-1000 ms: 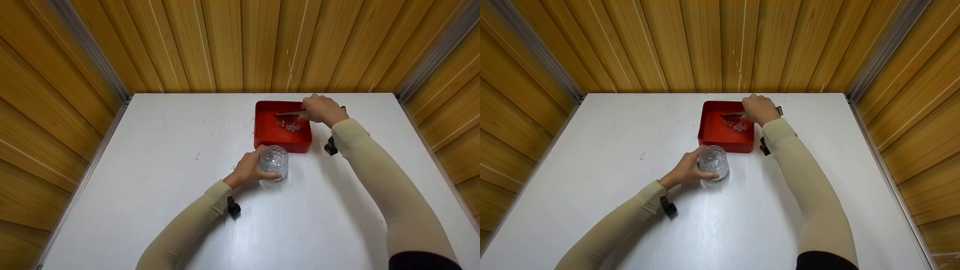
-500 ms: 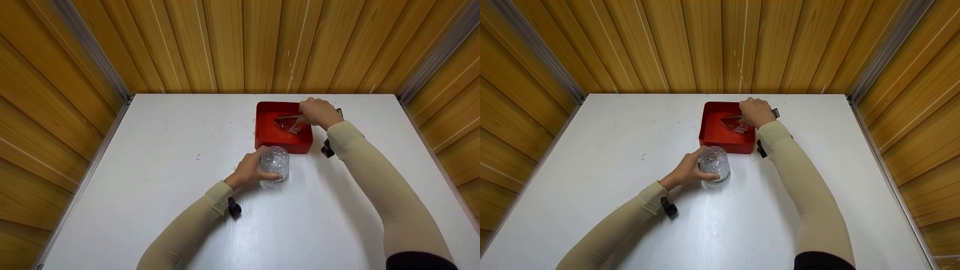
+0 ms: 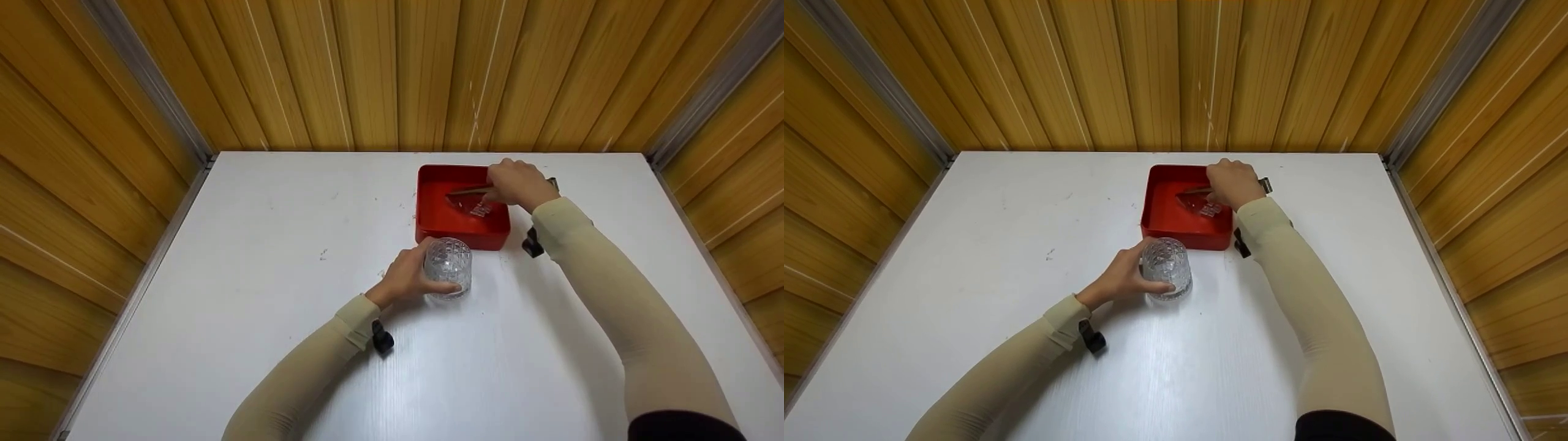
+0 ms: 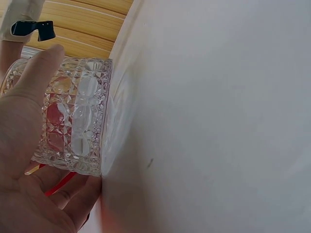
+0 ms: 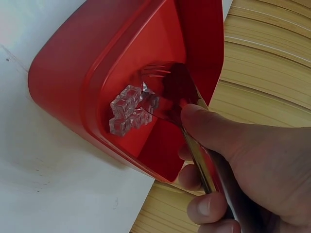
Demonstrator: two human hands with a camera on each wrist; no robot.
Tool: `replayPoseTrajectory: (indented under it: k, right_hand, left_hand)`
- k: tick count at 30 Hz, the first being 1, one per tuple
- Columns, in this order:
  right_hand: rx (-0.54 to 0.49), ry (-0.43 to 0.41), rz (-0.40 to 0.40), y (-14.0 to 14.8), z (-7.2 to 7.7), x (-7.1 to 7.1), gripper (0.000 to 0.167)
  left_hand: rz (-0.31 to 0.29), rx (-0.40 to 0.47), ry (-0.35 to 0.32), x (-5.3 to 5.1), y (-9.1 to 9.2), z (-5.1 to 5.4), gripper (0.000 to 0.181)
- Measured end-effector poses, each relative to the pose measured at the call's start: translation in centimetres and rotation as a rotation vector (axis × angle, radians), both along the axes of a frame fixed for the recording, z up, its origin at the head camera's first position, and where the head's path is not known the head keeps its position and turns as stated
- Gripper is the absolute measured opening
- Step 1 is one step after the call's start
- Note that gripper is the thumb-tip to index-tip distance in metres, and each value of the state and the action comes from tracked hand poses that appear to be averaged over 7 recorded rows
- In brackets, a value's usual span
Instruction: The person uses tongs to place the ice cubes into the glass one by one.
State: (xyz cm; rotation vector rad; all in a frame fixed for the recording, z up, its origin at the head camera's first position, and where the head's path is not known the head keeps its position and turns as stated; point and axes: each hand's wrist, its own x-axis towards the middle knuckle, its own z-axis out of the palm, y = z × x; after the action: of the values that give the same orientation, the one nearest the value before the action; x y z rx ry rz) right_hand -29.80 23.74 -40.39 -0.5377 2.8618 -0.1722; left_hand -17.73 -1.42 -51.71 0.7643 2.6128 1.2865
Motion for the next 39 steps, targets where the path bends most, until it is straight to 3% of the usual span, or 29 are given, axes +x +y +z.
replayPoseTrajectory:
  k: [16, 39]
  right_hand:
    - [0.01, 0.019, -0.026, -0.26, 0.36, -0.3, 0.017]
    - [0.007, -0.011, -0.061, -0.57, 0.23, -0.38, 0.022]
  left_hand:
    - [0.014, -0.007, -0.032, 0.0, 0.05, 0.29, 0.079]
    - [0.007, -0.011, -0.025, -0.04, -0.04, 0.09, 0.078]
